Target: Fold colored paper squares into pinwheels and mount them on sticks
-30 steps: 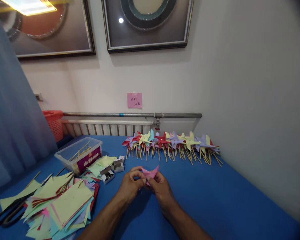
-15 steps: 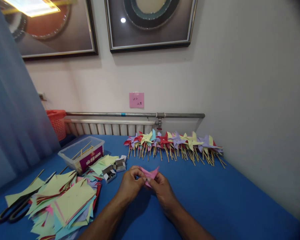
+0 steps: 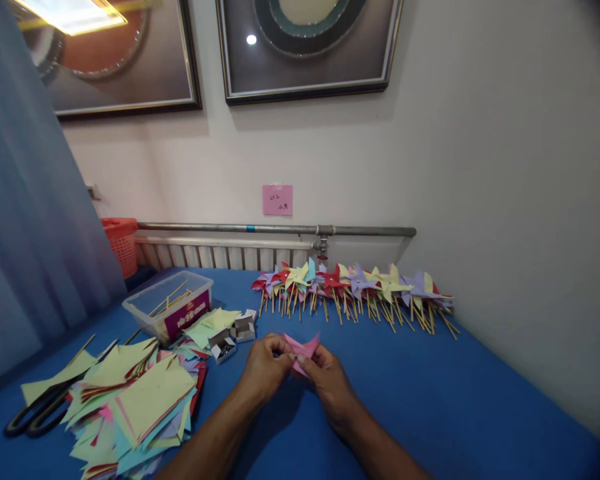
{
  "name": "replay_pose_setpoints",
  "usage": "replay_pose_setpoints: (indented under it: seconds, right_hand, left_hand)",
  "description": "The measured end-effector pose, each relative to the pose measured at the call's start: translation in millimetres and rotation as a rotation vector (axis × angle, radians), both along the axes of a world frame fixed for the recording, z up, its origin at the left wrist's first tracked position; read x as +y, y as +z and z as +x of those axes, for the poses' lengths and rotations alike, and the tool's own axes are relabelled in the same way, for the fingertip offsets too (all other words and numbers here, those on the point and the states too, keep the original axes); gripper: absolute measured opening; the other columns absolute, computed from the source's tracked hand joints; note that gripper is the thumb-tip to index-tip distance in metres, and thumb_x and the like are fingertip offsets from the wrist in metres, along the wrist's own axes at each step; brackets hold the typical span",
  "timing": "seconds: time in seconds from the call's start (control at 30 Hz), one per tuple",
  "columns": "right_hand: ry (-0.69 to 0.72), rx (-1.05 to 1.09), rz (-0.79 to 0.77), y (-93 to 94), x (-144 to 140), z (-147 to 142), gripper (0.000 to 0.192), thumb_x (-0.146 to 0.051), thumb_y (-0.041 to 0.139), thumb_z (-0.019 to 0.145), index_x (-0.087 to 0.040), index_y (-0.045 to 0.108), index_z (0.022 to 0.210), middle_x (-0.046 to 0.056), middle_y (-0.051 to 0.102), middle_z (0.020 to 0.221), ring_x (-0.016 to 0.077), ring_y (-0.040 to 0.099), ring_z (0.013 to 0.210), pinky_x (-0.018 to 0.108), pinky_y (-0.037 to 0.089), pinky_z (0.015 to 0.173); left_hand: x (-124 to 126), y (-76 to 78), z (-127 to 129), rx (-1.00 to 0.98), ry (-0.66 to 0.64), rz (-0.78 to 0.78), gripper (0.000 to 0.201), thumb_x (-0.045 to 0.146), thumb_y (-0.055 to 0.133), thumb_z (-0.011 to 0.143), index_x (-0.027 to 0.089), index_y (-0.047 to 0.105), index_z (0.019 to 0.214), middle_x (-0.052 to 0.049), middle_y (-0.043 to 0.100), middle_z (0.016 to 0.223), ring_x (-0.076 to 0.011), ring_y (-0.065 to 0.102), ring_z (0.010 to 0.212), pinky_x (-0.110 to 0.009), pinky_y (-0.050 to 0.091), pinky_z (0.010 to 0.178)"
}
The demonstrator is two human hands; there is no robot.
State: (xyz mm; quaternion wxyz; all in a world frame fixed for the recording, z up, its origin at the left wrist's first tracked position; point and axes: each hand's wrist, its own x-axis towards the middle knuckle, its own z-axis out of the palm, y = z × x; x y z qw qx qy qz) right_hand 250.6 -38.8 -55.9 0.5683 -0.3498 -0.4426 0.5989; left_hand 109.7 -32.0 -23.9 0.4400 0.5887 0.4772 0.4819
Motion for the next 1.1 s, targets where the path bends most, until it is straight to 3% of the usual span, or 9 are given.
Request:
replay_pose_setpoints:
  seconds: [0.17, 0.37, 0.57, 0.8, 0.93, 1.1]
  right_hand:
    - [0.015, -0.008, -0.002, 1.9, -2, 1, 0.042, -0.044, 0.084, 0.068, -0.018, 0.074, 0.100, 0.000, 0.070, 0.072, 0.0181, 0.063, 0.071, 0.029, 0.049, 0.070]
    - [0.044, 0.002, -0.001, 4.3, -2, 1, 0.041, -0.043, 0.086, 0.069, -0.018, 0.073, 0.099, 0.005, 0.076, 0.090, 0.0193, 0.067, 0.079, 0.030, 0.050, 0.075]
    - [0.021, -0.017, -0.006, 5.9, -2, -1, 0.044, -0.043, 0.089, 0.063, -0.017, 0.073, 0.095, 0.003, 0.074, 0.082, 0.0189, 0.065, 0.076, 0.032, 0.050, 0.075]
    - [-0.041, -0.038, -0.027, 9.1, -5, 0, 0.038, -0.044, 0.090, 0.061, -0.018, 0.068, 0.079, -0.001, 0.068, 0.072, 0.0156, 0.060, 0.067, 0.029, 0.048, 0.070]
    - [-0.050, -0.017, -0.031, 13.2, -8, -1, 0.039, -0.046, 0.089, 0.061, -0.019, 0.066, 0.079, 0.000, 0.069, 0.075, 0.0173, 0.062, 0.070, 0.029, 0.049, 0.071]
    - [-0.029, 0.005, -0.040, 18.1, -12, -1, 0.039, -0.046, 0.088, 0.063, -0.020, 0.063, 0.078, -0.002, 0.065, 0.070, 0.0158, 0.060, 0.066, 0.029, 0.048, 0.069]
  left_hand:
    - [0, 1.7, -1, 0.005, -0.003, -0.014, 0.010, 0.021, 0.062, 0.065, 0.017, 0.057, 0.058, 0.003, 0.054, 0.057, -0.0092, 0.045, 0.051, -0.021, 0.035, 0.051]
    - [0, 2.2, -1, -0.047, -0.006, -0.086, 0.009, 0.023, 0.063, 0.064, 0.017, 0.057, 0.059, 0.001, 0.058, 0.053, -0.0106, 0.047, 0.045, -0.023, 0.033, 0.046]
    - [-2, 3.0, 0, 0.031, 0.043, -0.045, 0.009, 0.017, 0.061, 0.063, 0.017, 0.057, 0.055, 0.003, 0.055, 0.054, -0.0087, 0.045, 0.048, -0.021, 0.033, 0.049]
    - [-2, -3.1, 4, 0.038, 0.069, -0.019, 0.008, 0.017, 0.062, 0.064, 0.017, 0.057, 0.057, 0.003, 0.056, 0.054, -0.0087, 0.046, 0.049, -0.021, 0.033, 0.051]
    - [0, -0.7, 6, -0.105, 0.066, -0.125, 0.014, 0.020, 0.070, 0.059, 0.017, 0.059, 0.065, 0.002, 0.060, 0.054, -0.0106, 0.051, 0.048, -0.022, 0.036, 0.048]
    - [-5, 8.4, 5, -0.337, -0.058, -0.236, 0.026, 0.020, 0.076, 0.053, 0.013, 0.066, 0.075, -0.002, 0.068, 0.065, -0.0142, 0.062, 0.056, -0.025, 0.047, 0.058]
